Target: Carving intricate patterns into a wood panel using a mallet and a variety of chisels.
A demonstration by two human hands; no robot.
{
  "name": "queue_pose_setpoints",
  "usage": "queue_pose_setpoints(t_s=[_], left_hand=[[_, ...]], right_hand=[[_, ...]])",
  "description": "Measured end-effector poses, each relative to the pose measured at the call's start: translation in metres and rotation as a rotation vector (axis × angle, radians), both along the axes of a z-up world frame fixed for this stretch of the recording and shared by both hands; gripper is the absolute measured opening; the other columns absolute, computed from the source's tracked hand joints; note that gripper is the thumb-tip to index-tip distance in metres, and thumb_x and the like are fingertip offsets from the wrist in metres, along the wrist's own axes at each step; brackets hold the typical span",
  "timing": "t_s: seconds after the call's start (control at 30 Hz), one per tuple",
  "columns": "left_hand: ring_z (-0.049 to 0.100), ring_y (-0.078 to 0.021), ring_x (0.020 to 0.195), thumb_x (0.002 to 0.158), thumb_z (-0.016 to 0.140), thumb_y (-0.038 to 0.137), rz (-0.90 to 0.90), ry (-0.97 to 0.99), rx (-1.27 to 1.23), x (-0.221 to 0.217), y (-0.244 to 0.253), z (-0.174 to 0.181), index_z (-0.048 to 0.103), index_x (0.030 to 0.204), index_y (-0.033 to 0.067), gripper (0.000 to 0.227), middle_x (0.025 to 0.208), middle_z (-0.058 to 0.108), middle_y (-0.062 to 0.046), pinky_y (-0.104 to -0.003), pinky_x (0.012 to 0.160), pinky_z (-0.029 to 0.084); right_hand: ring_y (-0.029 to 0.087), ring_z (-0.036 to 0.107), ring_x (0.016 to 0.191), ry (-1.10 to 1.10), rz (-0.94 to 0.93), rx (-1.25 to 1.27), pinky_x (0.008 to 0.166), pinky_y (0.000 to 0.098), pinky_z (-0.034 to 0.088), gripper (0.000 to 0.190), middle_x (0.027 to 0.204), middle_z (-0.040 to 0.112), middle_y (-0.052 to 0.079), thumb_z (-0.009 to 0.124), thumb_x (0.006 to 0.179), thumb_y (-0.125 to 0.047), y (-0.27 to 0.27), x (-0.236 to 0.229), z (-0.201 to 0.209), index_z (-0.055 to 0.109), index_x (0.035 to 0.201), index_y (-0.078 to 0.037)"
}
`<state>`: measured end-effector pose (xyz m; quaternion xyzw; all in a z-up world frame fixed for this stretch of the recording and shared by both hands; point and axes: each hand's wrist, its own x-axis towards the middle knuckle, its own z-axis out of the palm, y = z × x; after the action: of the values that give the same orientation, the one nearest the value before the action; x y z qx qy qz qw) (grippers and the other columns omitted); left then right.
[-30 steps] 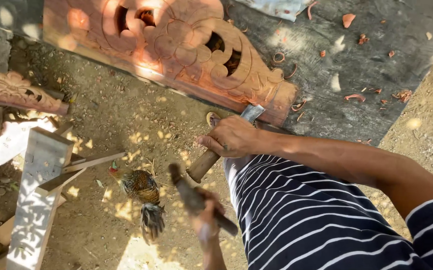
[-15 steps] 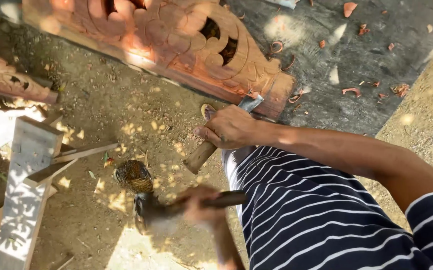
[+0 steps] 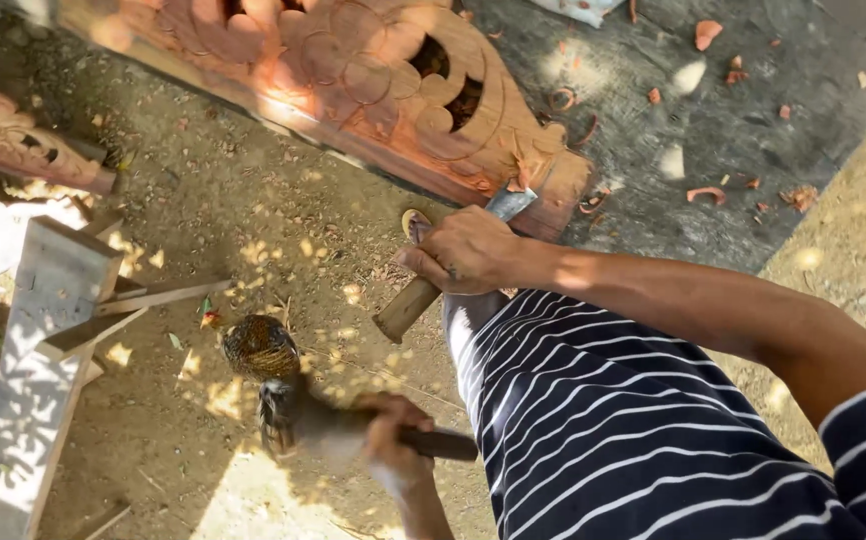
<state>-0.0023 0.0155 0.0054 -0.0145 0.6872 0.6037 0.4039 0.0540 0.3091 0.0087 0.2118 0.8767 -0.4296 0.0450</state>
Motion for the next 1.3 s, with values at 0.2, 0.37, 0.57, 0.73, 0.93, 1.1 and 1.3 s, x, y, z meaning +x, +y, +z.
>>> queue_pose_setpoints(t_s=[0.2,0.37,0.57,0.73,0.93,1.1,1.3], left_hand=[[0.053,-0.0171,0.04,0.079,0.058,0.006,-0.015,-0.166,0.041,0.032,0.049,0.006,0.059,0.079,0.0097,0.004,0.056,0.056,-0.007,-0.032,0.04,0.055],[0.057,-0.0143,0.049,0.091,0.061,0.005,0.276,-0.017,0.679,0.032,0.01,-0.035,0.059,0.094,0.0045,0.003,0.065,0.057,-0.007,-0.031,0.041,0.053],[0.055,-0.0169,0.045,0.079,0.06,0.007,0.128,-0.137,0.14,0.028,0.023,-0.001,0.058,0.095,0.0069,0.016,0.067,0.059,-0.008,-0.033,0.04,0.052],[0.054,-0.0173,0.046,0.08,0.061,0.001,0.092,-0.108,0.137,0.036,0.045,0.001,0.058,0.095,0.0022,0.015,0.063,0.057,-0.009,-0.033,0.044,0.054],[0.054,-0.0188,0.042,0.077,0.064,0.001,-0.02,-0.197,-0.051,0.016,0.008,-0.004,0.06,0.091,0.001,0.015,0.062,0.059,-0.01,-0.032,0.037,0.051],[0.052,-0.0182,0.039,0.077,0.06,0.005,0.143,-0.165,-0.042,-0.007,0.0,0.011,0.054,0.086,0.0039,0.012,0.056,0.05,-0.007,-0.033,0.034,0.05],[0.051,-0.018,0.04,0.077,0.054,0.005,0.132,-0.205,-0.053,-0.009,0.019,0.022,0.054,0.086,0.003,0.009,0.057,0.049,-0.008,-0.032,0.036,0.048]], right_hand=[[0.04,0.053,0.044,0.092,0.035,-0.051,0.048,0.0519,0.044,0.068,0.049,0.052,0.018,0.042,0.107,-0.048,0.004,0.007,-0.007,0.057,0.056,-0.006],[0.038,0.052,0.043,0.199,0.014,-0.081,0.046,0.0519,0.044,0.065,0.049,0.053,0.016,0.042,0.107,-0.046,0.009,0.015,-0.017,0.059,0.058,-0.008],[0.035,0.052,0.041,0.275,0.03,0.071,0.041,0.0498,0.041,0.063,0.046,0.052,0.014,0.045,0.107,-0.045,0.017,0.027,-0.015,0.061,0.058,-0.008],[0.035,0.05,0.038,0.158,0.022,-0.015,0.04,0.0493,0.039,0.066,0.046,0.052,0.014,0.048,0.106,-0.047,0.016,0.029,-0.01,0.059,0.054,-0.007],[0.033,0.054,0.038,0.075,0.044,0.112,0.04,0.0482,0.043,0.059,0.047,0.056,0.012,0.047,0.106,-0.041,-0.017,0.08,0.065,0.063,0.057,-0.012],[0.034,0.06,0.043,-0.073,0.075,-0.279,0.046,0.0493,0.048,0.063,0.053,0.062,0.012,0.043,0.103,-0.047,-0.051,0.108,0.092,0.067,0.058,-0.011],[0.03,0.06,0.046,-0.17,0.104,-0.446,0.051,0.0473,0.049,0.08,0.051,0.059,0.013,0.039,0.095,-0.072,-0.042,0.092,0.089,0.067,0.063,-0.005]])
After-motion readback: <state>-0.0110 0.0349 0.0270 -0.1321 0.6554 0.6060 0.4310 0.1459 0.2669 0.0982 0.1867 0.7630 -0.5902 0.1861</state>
